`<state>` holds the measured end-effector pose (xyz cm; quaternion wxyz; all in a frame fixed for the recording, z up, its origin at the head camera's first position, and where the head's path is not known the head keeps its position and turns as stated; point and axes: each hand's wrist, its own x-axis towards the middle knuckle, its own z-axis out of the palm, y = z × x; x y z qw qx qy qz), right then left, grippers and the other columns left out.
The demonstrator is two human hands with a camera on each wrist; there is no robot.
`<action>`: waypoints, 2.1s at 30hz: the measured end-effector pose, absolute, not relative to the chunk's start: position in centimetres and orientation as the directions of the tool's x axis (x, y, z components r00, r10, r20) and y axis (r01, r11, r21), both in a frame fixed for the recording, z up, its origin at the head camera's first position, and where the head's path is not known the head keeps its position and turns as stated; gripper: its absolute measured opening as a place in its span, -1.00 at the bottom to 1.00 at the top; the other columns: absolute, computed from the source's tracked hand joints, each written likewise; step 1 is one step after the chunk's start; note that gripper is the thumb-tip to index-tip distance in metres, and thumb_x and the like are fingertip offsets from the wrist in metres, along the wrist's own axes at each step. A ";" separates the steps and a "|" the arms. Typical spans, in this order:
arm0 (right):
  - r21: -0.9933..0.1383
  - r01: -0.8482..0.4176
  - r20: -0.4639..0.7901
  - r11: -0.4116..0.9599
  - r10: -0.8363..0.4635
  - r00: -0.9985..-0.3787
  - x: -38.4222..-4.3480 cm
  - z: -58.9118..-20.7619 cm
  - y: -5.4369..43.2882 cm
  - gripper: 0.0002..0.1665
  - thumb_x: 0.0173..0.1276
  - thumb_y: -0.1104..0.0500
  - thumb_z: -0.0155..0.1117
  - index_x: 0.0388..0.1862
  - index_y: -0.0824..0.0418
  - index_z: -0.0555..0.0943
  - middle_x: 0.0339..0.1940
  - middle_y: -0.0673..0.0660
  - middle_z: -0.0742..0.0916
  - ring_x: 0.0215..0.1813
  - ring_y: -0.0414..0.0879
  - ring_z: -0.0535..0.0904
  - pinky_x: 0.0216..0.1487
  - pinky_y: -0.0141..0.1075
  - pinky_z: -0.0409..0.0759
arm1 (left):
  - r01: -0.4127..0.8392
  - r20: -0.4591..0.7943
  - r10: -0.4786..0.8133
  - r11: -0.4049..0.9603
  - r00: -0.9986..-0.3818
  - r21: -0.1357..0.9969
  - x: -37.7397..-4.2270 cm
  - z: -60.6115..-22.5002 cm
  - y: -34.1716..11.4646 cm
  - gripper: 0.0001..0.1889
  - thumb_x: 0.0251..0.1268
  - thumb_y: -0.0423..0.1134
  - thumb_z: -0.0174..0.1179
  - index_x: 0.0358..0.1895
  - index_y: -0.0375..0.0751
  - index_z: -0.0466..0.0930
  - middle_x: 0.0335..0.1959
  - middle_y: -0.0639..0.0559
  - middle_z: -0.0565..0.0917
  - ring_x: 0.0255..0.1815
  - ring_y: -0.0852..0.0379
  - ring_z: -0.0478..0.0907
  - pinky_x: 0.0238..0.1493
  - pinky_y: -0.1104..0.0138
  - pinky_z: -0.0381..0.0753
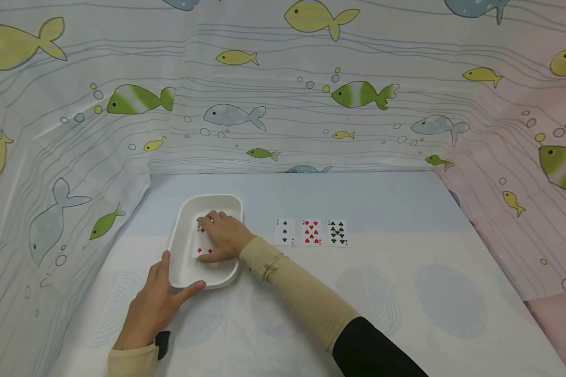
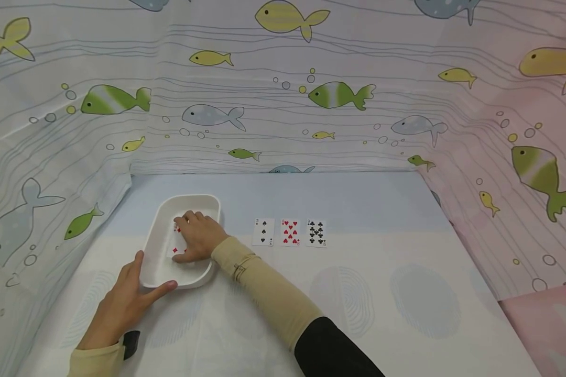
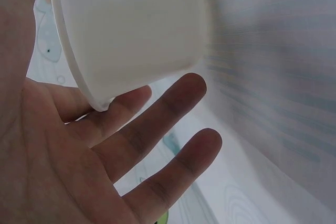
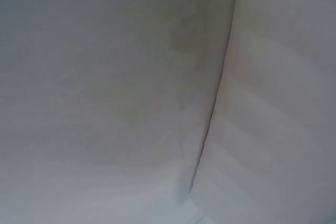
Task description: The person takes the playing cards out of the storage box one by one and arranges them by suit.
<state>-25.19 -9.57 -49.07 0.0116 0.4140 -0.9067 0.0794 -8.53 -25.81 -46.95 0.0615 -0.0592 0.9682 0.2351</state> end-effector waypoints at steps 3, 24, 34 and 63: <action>-0.144 -0.766 0.135 0.626 -0.754 -0.642 -25.0 -48.9 -9.3 0.07 0.14 -0.46 0.34 0.48 0.09 0.35 0.26 0.02 0.51 0.20 -0.13 0.45 0.19 -0.36 0.46 | -0.136 -0.146 -0.078 0.883 -0.986 0.449 -8.5 -46.9 -25.8 0.33 0.18 0.53 0.15 0.62 -0.37 -0.37 0.50 -0.47 0.09 0.23 -0.53 0.38 0.06 -0.31 0.43; -0.235 -0.792 0.242 0.563 -0.755 -0.609 -24.4 -47.8 -7.2 0.06 0.13 -0.43 0.40 0.50 0.03 0.36 0.29 0.02 0.50 0.24 -0.15 0.42 0.23 -0.35 0.43 | -0.167 -0.191 -0.091 0.885 -0.977 0.435 -8.8 -46.9 -25.7 0.37 0.15 0.55 0.14 0.61 -0.36 -0.43 0.49 -0.52 0.06 0.23 -0.54 0.37 0.07 -0.33 0.42; -0.248 -0.798 0.282 0.549 -0.747 -0.602 -24.2 -47.4 -6.5 0.08 0.13 -0.44 0.40 0.51 0.04 0.34 0.30 0.03 0.49 0.26 -0.15 0.41 0.23 -0.33 0.45 | -0.186 -0.203 -0.106 0.883 -0.974 0.430 -8.9 -47.0 -25.9 0.39 0.12 0.55 0.18 0.61 -0.34 -0.45 0.50 -0.52 0.03 0.23 -0.54 0.36 0.07 -0.34 0.42; -0.272 -0.768 0.358 0.580 -0.680 -0.640 -24.6 -44.8 1.5 0.07 0.13 -0.36 0.44 0.51 0.11 0.35 0.31 0.08 0.48 0.28 -0.10 0.40 0.30 -0.30 0.40 | -0.244 -0.259 -0.140 0.869 -0.956 0.431 -9.1 -46.7 -25.6 0.44 0.05 0.59 0.17 0.61 -0.27 -0.52 0.53 -0.48 -0.03 0.26 -0.50 0.32 0.17 -0.33 0.37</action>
